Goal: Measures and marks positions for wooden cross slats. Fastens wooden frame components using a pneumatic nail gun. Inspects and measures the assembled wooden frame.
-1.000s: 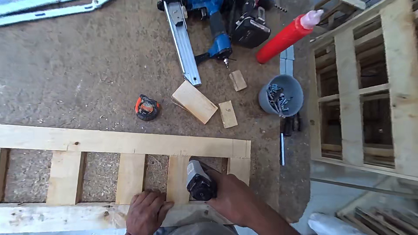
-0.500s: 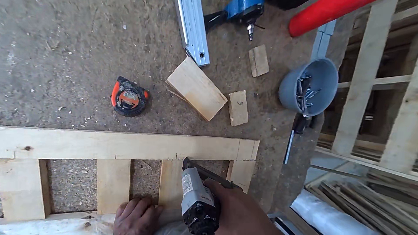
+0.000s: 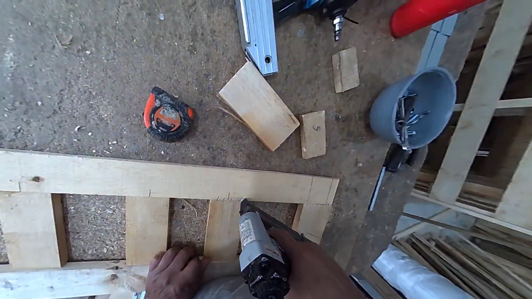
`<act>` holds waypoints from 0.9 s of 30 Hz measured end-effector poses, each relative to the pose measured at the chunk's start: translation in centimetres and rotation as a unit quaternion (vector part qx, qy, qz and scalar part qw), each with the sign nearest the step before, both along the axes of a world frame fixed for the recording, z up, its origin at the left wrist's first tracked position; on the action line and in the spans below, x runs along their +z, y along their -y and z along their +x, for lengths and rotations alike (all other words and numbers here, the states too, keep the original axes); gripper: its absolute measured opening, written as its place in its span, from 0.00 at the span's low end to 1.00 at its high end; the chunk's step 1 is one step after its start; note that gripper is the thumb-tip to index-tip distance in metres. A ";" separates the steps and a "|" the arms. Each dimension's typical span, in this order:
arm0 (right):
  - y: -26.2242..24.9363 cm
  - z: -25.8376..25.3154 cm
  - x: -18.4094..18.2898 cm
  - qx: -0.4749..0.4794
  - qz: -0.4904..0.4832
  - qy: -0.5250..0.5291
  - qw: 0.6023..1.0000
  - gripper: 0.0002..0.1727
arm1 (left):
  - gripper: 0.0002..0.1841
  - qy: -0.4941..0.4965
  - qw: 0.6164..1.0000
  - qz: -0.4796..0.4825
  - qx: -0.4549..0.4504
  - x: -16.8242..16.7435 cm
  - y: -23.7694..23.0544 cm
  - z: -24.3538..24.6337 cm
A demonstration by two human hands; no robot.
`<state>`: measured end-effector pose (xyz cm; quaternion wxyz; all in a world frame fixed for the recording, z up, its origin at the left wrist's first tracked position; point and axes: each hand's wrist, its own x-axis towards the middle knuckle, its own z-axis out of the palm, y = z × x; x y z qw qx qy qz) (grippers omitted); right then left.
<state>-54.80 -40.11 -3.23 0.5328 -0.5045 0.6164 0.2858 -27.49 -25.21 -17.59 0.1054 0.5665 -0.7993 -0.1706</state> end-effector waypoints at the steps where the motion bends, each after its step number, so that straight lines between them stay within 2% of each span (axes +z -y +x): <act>1: 0.0 -0.1 0.0 -0.001 -0.001 -0.003 1.000 0.41 | 0.17 -0.002 1.000 -0.004 0.000 -0.1 0.0 0.0; 6: 0.4 -0.1 -0.6 0.006 -0.024 0.012 1.000 0.35 | 0.17 -0.013 1.000 -0.014 0.005 -0.5 0.4 -0.1; 13: 0.3 0.3 -0.4 0.005 -0.025 0.013 1.000 0.34 | 0.19 -0.010 1.000 -0.018 0.009 -0.5 0.6 -0.3; 22: 0.1 1.3 -0.2 -0.003 -0.039 -0.001 0.999 0.26 | 0.19 -0.023 1.000 -0.014 0.007 -0.4 0.8 -0.4; 25: -1.4 1.5 0.8 0.005 -0.036 0.002 0.999 0.31 | 0.20 -0.015 1.000 -0.024 0.007 -0.2 0.9 -0.5; 27: -4.2 1.1 1.5 0.011 -0.029 0.024 0.999 0.37 | 0.20 -0.013 1.000 -0.027 0.009 -0.3 1.1 -0.5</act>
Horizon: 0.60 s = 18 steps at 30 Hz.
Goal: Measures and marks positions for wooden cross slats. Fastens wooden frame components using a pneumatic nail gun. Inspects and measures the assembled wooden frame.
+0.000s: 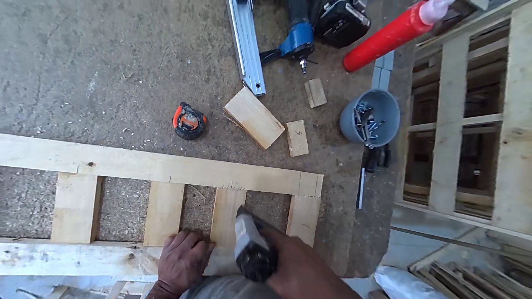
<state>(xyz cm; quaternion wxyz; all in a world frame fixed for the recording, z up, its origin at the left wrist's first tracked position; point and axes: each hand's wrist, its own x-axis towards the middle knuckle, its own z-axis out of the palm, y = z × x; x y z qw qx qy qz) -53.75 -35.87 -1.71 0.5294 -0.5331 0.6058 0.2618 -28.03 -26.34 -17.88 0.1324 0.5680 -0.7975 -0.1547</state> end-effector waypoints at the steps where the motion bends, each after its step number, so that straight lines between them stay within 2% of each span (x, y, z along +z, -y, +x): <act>1: -1.5 -0.1 0.4 0.015 0.025 0.010 1.000 0.39 | 0.20 0.001 1.000 0.001 0.003 0.0 0.0 0.0; 3: -3.8 0.0 0.4 0.057 0.065 0.043 0.995 0.37 | 0.19 0.002 1.000 0.010 0.008 0.2 0.0 -0.1; 7: -5.2 1.0 -1.8 0.081 0.026 0.107 0.991 0.33 | 0.18 0.004 1.000 0.011 0.019 0.1 -1.1 0.1; 18: -4.9 4.4 -2.3 0.133 0.088 0.073 0.985 0.37 | 0.20 0.008 1.000 -0.019 0.015 -0.6 -1.6 0.3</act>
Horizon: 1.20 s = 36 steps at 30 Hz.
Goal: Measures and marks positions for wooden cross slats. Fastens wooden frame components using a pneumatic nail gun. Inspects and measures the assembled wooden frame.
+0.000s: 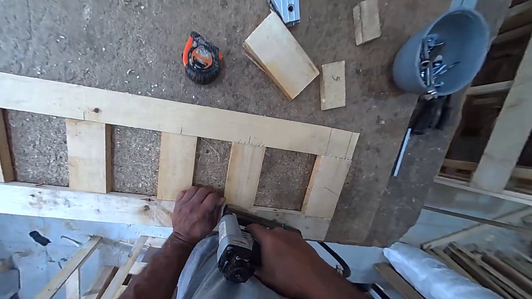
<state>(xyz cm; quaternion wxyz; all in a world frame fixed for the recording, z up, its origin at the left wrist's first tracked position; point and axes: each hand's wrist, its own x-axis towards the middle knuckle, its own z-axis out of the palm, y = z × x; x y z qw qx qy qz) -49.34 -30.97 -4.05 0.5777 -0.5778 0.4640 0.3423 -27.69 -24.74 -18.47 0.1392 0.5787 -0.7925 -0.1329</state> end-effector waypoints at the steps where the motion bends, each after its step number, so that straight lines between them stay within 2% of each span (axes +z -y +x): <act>1: 0.0 0.1 0.0 -0.001 0.001 -0.003 1.000 0.36 | 0.21 0.002 1.000 0.000 0.001 0.0 0.0 0.0; 7: -0.4 0.4 0.1 -0.032 0.006 -0.023 0.999 0.32 | 0.21 0.005 1.000 -0.001 0.001 -0.1 0.0 0.0; 11: -0.9 0.0 0.0 -0.048 -0.004 -0.013 0.999 0.36 | 0.21 0.014 1.000 -0.010 0.001 -0.1 0.0 -0.1; 13: -1.1 -0.4 0.1 -0.046 -0.002 -0.020 0.999 0.34 | 0.21 0.016 1.000 -0.013 0.002 -0.2 -0.1 0.0; 22: -1.8 -2.2 0.0 -0.049 -0.003 -0.018 0.999 0.36 | 0.21 0.015 1.000 -0.017 0.010 -0.3 -0.2 -0.1; 25: -2.2 -2.8 0.0 -0.047 -0.006 -0.025 0.999 0.33 | 0.22 0.019 1.000 -0.016 0.011 -0.4 -0.2 -0.1; 36: -3.7 -5.0 0.0 -0.070 -0.033 -0.049 0.996 0.36 | 0.21 0.009 1.000 -0.019 0.020 -0.5 -0.3 -0.5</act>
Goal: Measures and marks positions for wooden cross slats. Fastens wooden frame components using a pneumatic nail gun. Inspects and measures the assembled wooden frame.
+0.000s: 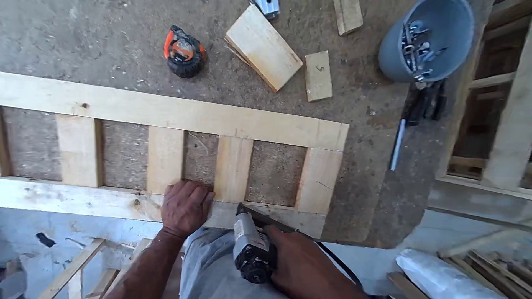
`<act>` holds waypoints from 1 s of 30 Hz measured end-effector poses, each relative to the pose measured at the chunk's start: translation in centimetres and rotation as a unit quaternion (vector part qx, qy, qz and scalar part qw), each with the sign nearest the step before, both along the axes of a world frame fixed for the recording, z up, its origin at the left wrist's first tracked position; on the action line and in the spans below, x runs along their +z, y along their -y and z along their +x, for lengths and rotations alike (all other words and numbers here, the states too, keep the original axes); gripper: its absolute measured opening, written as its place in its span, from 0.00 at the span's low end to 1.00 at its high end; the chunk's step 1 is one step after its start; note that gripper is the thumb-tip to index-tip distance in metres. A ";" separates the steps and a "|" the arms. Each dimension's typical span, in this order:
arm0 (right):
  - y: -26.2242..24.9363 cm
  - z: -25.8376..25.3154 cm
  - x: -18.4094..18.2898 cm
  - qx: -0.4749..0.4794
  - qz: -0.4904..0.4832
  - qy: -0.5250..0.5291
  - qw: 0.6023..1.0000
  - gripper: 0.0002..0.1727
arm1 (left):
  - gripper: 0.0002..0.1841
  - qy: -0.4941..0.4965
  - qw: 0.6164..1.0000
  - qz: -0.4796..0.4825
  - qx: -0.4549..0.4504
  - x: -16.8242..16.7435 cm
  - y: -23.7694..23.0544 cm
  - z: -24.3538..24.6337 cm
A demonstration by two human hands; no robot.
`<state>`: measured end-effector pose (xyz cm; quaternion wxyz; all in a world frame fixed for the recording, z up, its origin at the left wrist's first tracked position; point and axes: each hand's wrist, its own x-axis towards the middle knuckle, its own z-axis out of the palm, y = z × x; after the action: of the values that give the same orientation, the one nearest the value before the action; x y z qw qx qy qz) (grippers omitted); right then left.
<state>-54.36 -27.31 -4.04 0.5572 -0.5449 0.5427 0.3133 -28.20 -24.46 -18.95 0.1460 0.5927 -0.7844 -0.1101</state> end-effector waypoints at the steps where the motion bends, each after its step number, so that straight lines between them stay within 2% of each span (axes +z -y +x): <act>1: -0.6 -0.3 -0.1 -0.007 -0.017 -0.002 1.000 0.37 | 0.20 0.001 1.000 0.000 0.002 0.0 -0.1 -0.1; 3: -1.6 -0.5 -0.3 -0.022 -0.028 -0.001 0.999 0.39 | 0.18 0.013 1.000 -0.004 0.008 0.1 -0.3 0.1; 7: -1.9 -0.1 0.2 -0.031 -0.031 -0.008 0.999 0.38 | 0.16 0.012 1.000 0.019 0.004 0.7 0.2 -0.2; 9: -1.5 0.9 1.1 -0.033 -0.019 0.013 0.999 0.40 | 0.15 -0.040 0.998 0.038 -0.003 1.2 0.4 0.3; 11: -1.1 2.7 2.2 -0.027 -0.012 0.039 0.999 0.36 | 0.13 -0.135 0.990 0.044 0.005 2.0 0.8 1.5; 13: -0.7 5.7 2.6 -0.010 -0.013 0.055 0.998 0.32 | 0.10 -0.176 0.983 0.024 0.044 2.9 1.4 4.0; 16: 0.2 11.1 2.6 0.015 -0.023 0.052 0.998 0.38 | 0.09 -0.128 0.988 0.024 0.081 3.9 2.6 10.4; 19: 1.4 14.9 2.0 0.029 -0.063 0.053 0.996 0.38 | 0.11 -0.093 0.991 0.076 0.061 3.9 5.0 15.9; 21: 1.7 16.7 2.1 0.031 -0.062 0.047 0.996 0.38 | 0.11 -0.088 0.991 0.094 0.037 3.3 5.9 17.4; 25: 1.5 18.5 2.3 0.000 -0.037 0.011 0.999 0.40 | 0.14 -0.108 0.987 0.117 0.010 3.1 6.9 16.1; 28: 2.4 18.2 3.1 -0.033 -0.034 -0.007 0.999 0.39 | 0.20 -0.115 0.984 0.129 0.051 3.1 7.2 13.5; 30: 3.6 17.3 4.3 -0.057 -0.057 -0.009 0.997 0.37 | 0.28 -0.115 0.977 0.154 0.088 3.6 6.9 11.8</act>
<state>-37.05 -30.93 0.25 0.5371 -0.5414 0.5948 0.2542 -16.39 -31.38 -15.40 0.1515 0.6582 -0.6806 -0.2837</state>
